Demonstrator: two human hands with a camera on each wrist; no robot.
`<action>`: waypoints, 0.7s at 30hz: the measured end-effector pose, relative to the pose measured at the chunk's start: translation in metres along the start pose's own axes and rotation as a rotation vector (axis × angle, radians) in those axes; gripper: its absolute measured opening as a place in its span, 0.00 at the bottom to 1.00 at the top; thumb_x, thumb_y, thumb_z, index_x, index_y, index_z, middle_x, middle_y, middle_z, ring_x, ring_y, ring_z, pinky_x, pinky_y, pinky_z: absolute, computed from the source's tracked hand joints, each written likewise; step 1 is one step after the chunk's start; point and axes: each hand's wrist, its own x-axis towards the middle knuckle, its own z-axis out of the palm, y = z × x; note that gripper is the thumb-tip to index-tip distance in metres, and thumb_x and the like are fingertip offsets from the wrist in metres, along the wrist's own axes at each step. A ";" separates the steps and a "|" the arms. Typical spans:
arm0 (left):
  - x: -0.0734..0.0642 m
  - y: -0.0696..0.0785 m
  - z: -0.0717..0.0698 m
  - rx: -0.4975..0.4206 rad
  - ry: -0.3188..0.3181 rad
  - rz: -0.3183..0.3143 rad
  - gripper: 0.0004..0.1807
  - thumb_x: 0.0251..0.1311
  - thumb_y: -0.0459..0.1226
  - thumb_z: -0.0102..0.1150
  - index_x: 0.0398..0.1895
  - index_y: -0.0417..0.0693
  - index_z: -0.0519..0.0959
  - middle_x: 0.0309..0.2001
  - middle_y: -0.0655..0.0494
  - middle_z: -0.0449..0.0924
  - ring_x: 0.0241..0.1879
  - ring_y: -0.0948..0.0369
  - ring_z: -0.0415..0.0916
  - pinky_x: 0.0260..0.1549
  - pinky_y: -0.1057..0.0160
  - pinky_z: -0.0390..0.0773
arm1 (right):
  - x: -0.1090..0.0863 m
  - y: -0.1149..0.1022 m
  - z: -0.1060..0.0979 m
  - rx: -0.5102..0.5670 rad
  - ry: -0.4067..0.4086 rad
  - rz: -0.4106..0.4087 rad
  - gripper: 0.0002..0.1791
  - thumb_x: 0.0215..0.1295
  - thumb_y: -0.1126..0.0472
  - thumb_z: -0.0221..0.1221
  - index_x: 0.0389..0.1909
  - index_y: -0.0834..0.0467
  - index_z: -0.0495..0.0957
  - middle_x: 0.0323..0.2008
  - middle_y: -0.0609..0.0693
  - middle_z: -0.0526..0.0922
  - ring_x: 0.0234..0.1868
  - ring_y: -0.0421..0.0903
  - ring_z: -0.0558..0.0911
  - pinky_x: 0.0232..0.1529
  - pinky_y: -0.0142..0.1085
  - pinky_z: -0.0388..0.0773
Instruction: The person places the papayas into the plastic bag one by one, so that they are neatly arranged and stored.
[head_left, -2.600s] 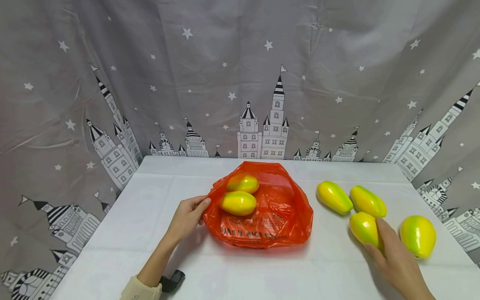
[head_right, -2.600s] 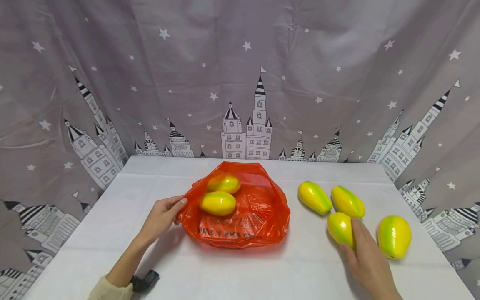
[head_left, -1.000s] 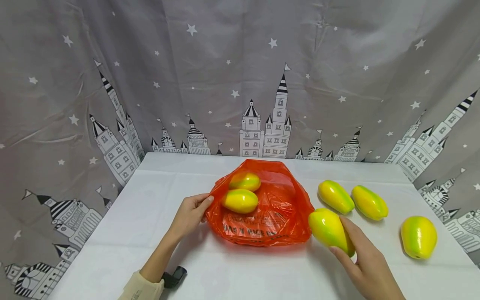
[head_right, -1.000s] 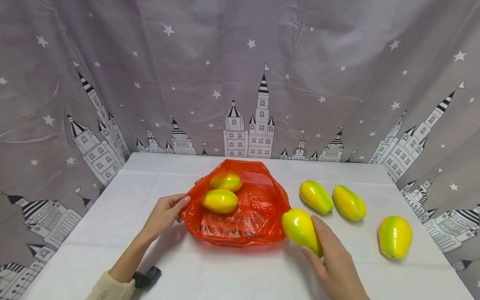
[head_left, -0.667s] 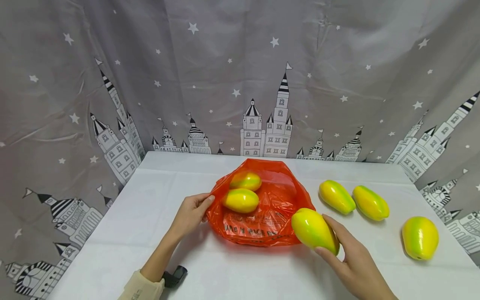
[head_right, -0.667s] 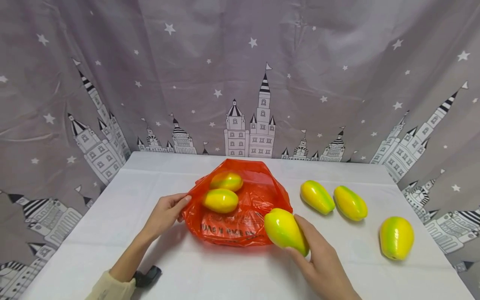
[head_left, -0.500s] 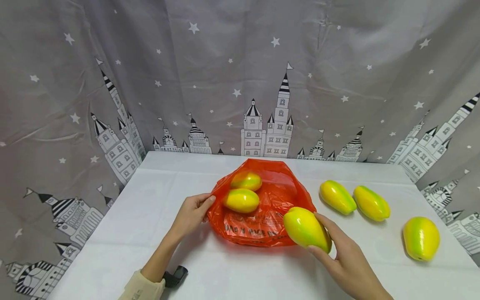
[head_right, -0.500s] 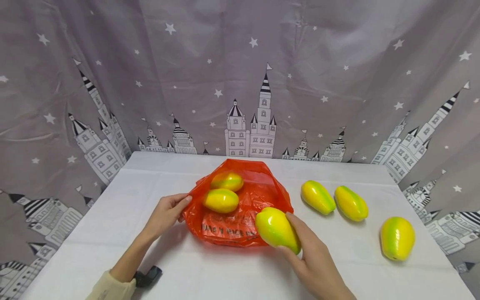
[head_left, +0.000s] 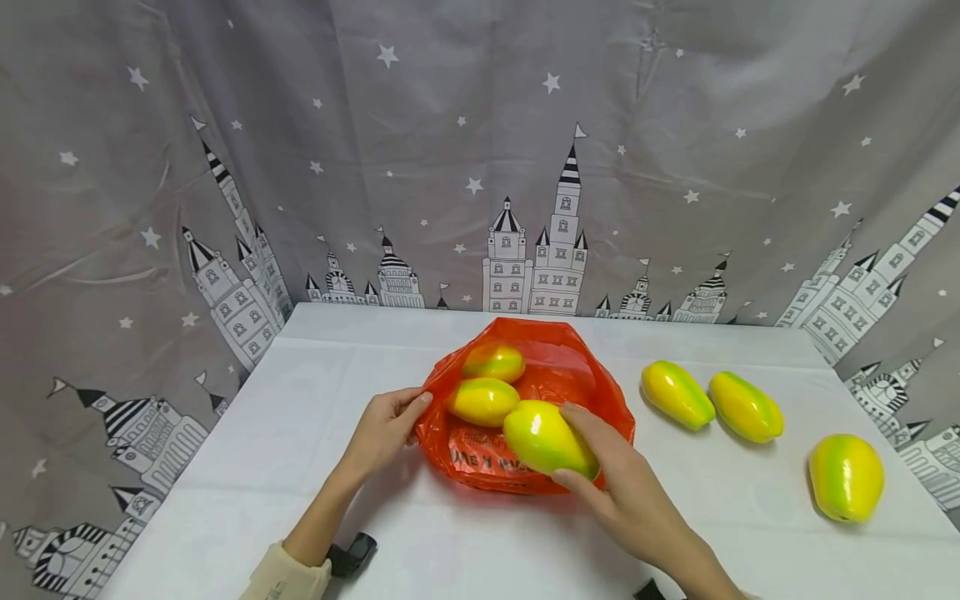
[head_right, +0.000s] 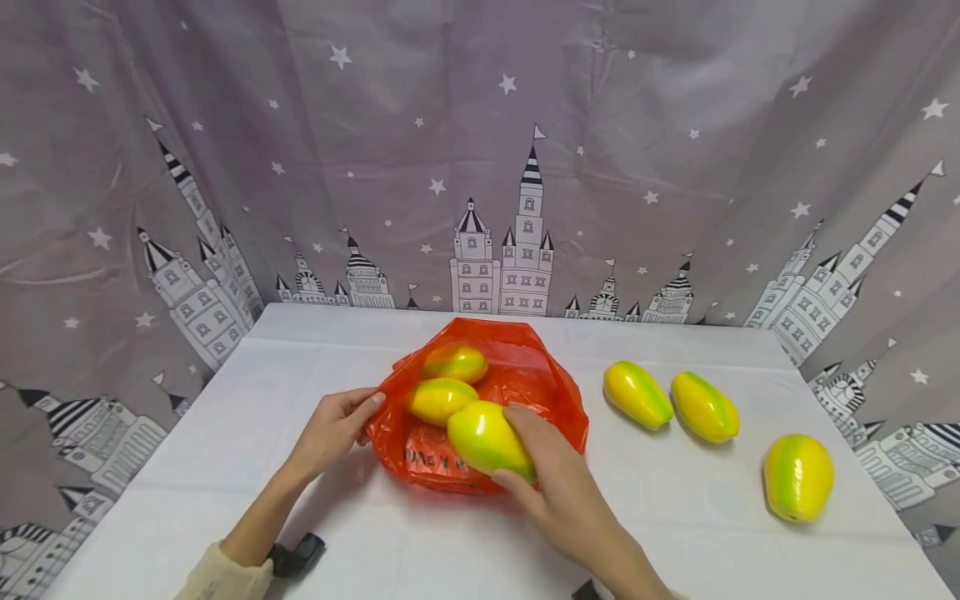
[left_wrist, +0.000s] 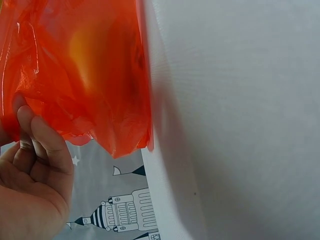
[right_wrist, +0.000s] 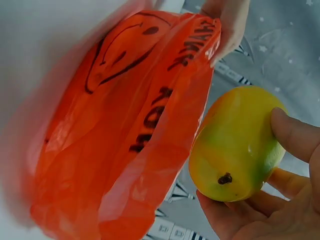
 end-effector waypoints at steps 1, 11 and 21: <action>0.000 0.000 0.000 -0.002 -0.002 0.004 0.18 0.72 0.39 0.54 0.53 0.34 0.80 0.20 0.51 0.75 0.18 0.60 0.68 0.18 0.68 0.71 | 0.003 -0.001 0.001 0.000 -0.002 -0.014 0.36 0.61 0.56 0.68 0.70 0.52 0.66 0.65 0.44 0.70 0.63 0.44 0.71 0.62 0.48 0.70; 0.000 -0.001 -0.001 0.001 0.005 0.001 0.16 0.72 0.38 0.54 0.53 0.35 0.81 0.19 0.52 0.74 0.17 0.61 0.67 0.17 0.68 0.70 | 0.030 -0.005 0.019 0.042 -0.036 -0.063 0.35 0.61 0.57 0.69 0.69 0.51 0.68 0.59 0.44 0.73 0.58 0.42 0.73 0.58 0.47 0.74; 0.000 -0.001 -0.001 0.005 0.004 0.003 0.17 0.72 0.39 0.54 0.54 0.35 0.80 0.20 0.52 0.75 0.18 0.59 0.68 0.18 0.67 0.72 | 0.051 -0.009 0.036 0.053 -0.104 -0.015 0.35 0.60 0.55 0.69 0.67 0.57 0.68 0.62 0.49 0.73 0.61 0.49 0.72 0.61 0.49 0.71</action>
